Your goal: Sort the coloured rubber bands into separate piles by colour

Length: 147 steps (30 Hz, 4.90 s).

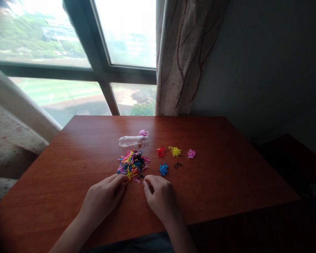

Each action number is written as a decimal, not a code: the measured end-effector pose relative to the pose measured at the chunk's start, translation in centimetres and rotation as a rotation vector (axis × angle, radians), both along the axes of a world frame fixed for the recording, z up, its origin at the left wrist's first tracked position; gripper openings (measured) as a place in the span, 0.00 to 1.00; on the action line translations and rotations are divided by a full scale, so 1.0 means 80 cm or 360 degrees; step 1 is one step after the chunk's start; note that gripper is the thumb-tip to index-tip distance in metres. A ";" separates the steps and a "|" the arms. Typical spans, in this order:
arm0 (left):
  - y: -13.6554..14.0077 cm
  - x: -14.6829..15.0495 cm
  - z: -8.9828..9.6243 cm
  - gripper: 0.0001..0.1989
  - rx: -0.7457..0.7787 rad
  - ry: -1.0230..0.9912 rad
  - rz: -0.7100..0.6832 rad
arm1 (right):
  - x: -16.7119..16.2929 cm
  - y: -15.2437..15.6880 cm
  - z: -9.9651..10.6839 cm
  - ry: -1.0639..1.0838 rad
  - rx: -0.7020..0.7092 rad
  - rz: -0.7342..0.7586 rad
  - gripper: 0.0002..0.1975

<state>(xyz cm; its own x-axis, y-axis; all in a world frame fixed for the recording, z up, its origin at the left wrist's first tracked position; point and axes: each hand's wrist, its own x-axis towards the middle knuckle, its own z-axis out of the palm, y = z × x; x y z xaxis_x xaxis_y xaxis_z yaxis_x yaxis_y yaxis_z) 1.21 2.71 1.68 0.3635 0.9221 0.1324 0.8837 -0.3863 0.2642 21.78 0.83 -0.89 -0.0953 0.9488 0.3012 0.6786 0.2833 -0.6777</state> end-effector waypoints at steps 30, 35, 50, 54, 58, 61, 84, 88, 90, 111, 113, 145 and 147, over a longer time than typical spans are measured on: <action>0.028 -0.001 0.023 0.12 -0.0816 -0.1325 0.0132 | 0.000 0.000 0.001 0.0034 -0.0042 0.0017 0.07; 0.060 0.038 0.042 0.09 -0.0482 -0.0954 -0.0115 | 0.001 -0.001 0.001 -0.0006 -0.0036 0.0036 0.07; 0.156 0.147 0.020 0.09 -0.0198 -0.0089 -0.0357 | 0.000 -0.001 -0.005 0.0095 -0.0026 0.0059 0.07; 0.148 0.128 0.033 0.10 -0.0163 -0.0119 -0.0368 | 0.000 0.000 -0.003 0.0089 -0.0030 0.0061 0.07; 0.125 0.098 0.051 0.10 -0.0144 -0.0202 -0.0366 | 0.000 0.000 -0.001 0.0039 -0.0030 0.0056 0.07; 0.094 0.069 0.056 0.09 -0.0173 -0.0281 -0.0367 | -0.001 -0.001 0.000 -0.0022 -0.0036 0.0051 0.07; -0.011 -0.011 -0.018 0.09 -0.0040 -0.0528 -0.0132 | -0.009 0.002 -0.004 -0.0330 -0.0035 -0.0140 0.05; -0.011 -0.009 -0.013 0.10 -0.0042 -0.0483 -0.0122 | -0.011 0.005 -0.004 -0.0381 -0.0003 -0.0143 0.06; -0.011 -0.009 -0.012 0.10 -0.0059 -0.0489 -0.0111 | -0.011 0.006 -0.005 -0.0393 0.0012 -0.0141 0.06; -0.011 -0.009 -0.014 0.09 -0.0083 -0.0431 -0.0102 | -0.006 0.002 -0.003 -0.0055 -0.0021 -0.0021 0.07; -0.011 -0.009 -0.014 0.09 -0.0080 -0.0420 -0.0092 | -0.006 0.001 -0.002 -0.0012 -0.0019 0.0000 0.07; -0.014 0.008 -0.017 0.08 0.0081 -0.0403 0.0197 | 0.079 0.000 -0.010 -0.0011 0.0178 -0.0653 0.14; -0.014 0.007 -0.017 0.08 0.0097 -0.0447 0.0198 | 0.098 0.006 -0.011 -0.0092 0.0135 -0.0762 0.15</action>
<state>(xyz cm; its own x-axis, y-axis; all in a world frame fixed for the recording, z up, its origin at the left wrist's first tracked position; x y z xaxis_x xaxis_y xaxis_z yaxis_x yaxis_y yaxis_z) 1.74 1.57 0.30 0.1897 0.9445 0.2682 0.8209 -0.3024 0.4844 29.64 1.34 -1.79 0.3269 0.8626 0.3862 0.7820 -0.0174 -0.6230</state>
